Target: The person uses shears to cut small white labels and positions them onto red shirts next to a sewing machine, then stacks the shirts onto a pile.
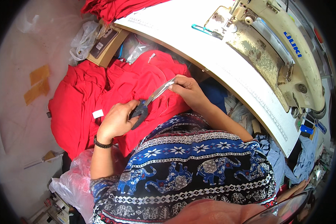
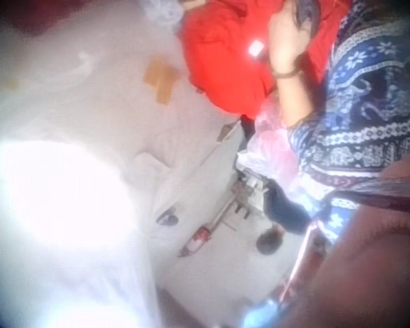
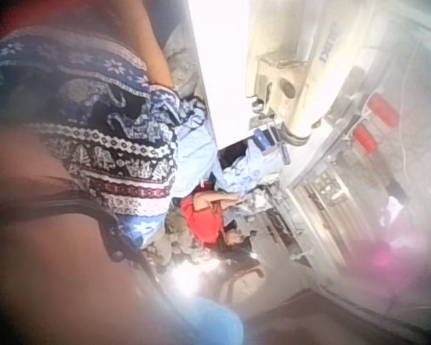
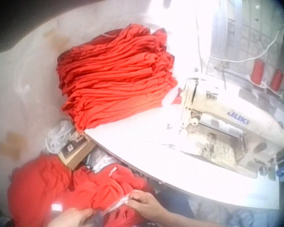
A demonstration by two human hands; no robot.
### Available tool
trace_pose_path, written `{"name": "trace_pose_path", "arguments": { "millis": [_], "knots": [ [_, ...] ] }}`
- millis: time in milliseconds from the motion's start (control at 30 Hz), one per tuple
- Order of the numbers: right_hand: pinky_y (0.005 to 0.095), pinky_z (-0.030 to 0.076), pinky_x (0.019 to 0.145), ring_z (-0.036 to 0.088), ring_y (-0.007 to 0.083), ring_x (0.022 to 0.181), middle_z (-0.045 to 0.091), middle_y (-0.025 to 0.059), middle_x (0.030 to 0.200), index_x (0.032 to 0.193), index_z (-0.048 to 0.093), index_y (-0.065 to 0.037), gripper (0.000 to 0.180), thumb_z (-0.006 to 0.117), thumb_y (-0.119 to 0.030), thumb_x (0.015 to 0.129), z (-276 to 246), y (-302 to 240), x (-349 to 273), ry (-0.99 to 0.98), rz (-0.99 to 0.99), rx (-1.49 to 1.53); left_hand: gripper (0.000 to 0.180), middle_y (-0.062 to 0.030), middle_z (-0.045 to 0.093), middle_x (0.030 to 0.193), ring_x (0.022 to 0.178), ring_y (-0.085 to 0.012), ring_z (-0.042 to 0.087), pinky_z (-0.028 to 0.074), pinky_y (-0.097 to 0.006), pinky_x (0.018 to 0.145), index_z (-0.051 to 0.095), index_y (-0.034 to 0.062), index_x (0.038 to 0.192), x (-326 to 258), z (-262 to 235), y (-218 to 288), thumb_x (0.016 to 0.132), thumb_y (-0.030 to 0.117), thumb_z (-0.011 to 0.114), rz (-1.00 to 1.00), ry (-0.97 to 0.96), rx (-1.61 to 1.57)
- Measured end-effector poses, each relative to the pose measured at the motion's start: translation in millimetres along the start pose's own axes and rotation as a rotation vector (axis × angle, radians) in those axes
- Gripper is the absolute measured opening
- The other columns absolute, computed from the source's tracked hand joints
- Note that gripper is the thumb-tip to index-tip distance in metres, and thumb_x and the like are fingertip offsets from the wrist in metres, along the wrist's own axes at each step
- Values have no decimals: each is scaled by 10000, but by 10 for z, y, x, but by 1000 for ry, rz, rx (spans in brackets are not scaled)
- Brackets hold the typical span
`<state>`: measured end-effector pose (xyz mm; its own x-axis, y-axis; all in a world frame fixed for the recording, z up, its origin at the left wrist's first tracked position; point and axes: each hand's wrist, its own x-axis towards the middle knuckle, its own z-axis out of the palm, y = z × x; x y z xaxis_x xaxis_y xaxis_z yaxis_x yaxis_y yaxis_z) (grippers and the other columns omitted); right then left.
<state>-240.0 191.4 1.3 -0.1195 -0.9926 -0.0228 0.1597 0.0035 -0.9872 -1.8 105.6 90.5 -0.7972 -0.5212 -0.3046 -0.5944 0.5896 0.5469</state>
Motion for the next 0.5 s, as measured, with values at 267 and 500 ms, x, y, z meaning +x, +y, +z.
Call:
{"name": "trace_pose_path", "arguments": {
  "millis": [267, 500],
  "knots": [
    [206, 400, 900, 556, 61, 941, 620, 10, 987, 1126, 596, -20, 224, 569, -156, 951, -30, 383, 58, 128, 161, 341, 141, 1, 575, 745, 656, -46, 502, 401, -216, 583, 585, 24, 911, 698, -275, -173, 837, 109, 669, -44, 336, -358],
    [257, 463, 872, 577, 84, 958, 633, 45, 1060, 1167, 551, -23, 268, 587, -159, 939, -107, 683, 34, -108, 306, 124, 383, -235, 657, 927, 906, -403, 622, 491, -440, 810, 643, -16, 994, 2235, -652, 138, 802, 315, 666, 196, 541, 274]
  ]
}}
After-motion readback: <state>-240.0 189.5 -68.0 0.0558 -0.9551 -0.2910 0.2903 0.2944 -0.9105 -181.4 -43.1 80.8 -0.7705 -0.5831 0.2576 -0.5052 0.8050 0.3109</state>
